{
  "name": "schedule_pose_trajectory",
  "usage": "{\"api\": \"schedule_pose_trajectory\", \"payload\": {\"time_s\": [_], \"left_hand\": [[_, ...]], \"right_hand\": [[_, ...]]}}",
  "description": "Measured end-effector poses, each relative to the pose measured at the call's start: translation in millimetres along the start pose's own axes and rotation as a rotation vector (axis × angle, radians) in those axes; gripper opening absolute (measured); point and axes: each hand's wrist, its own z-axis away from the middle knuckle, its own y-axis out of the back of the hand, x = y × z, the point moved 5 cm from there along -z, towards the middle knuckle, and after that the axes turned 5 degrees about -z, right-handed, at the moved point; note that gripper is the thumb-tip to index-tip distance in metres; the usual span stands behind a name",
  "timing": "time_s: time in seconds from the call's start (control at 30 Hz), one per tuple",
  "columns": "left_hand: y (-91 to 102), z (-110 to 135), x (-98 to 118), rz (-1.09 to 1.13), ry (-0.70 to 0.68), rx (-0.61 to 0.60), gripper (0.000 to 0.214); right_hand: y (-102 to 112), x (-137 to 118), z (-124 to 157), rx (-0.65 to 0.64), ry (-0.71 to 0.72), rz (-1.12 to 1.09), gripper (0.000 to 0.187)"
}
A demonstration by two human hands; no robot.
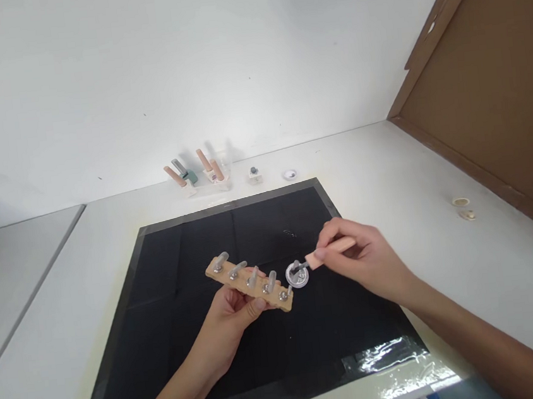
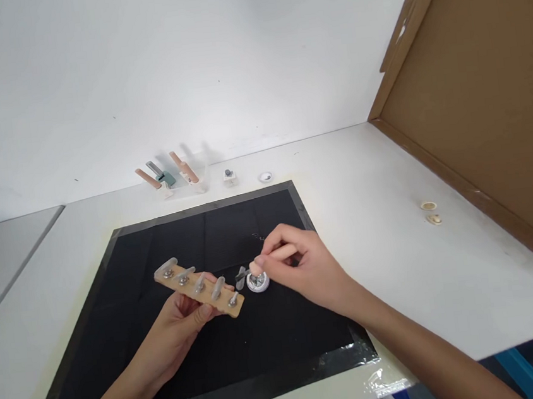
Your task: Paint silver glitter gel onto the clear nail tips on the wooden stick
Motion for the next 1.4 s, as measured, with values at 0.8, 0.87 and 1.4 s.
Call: {"api": "schedule_pose_trajectory", "payload": {"time_s": [0.8,0.87,1.4], "left_hand": [[0.6,0.8,2.3,0.064,-0.002,-0.005,0.029],[-0.1,1.0,2.7,0.072,0.001,-0.010,0.029],[-0.4,2.8,3.0,0.066,0.036,0.004,0.034]], "right_hand": [[-5.5,-8.0,8.0,-0.026,0.244,0.011,0.010],[-5.4,-4.4,7.0,-0.020,0.165,-0.039,0.011],[-19.6,15.1,3.5,-0.096,-0.124,-0.173,0.015]]}}
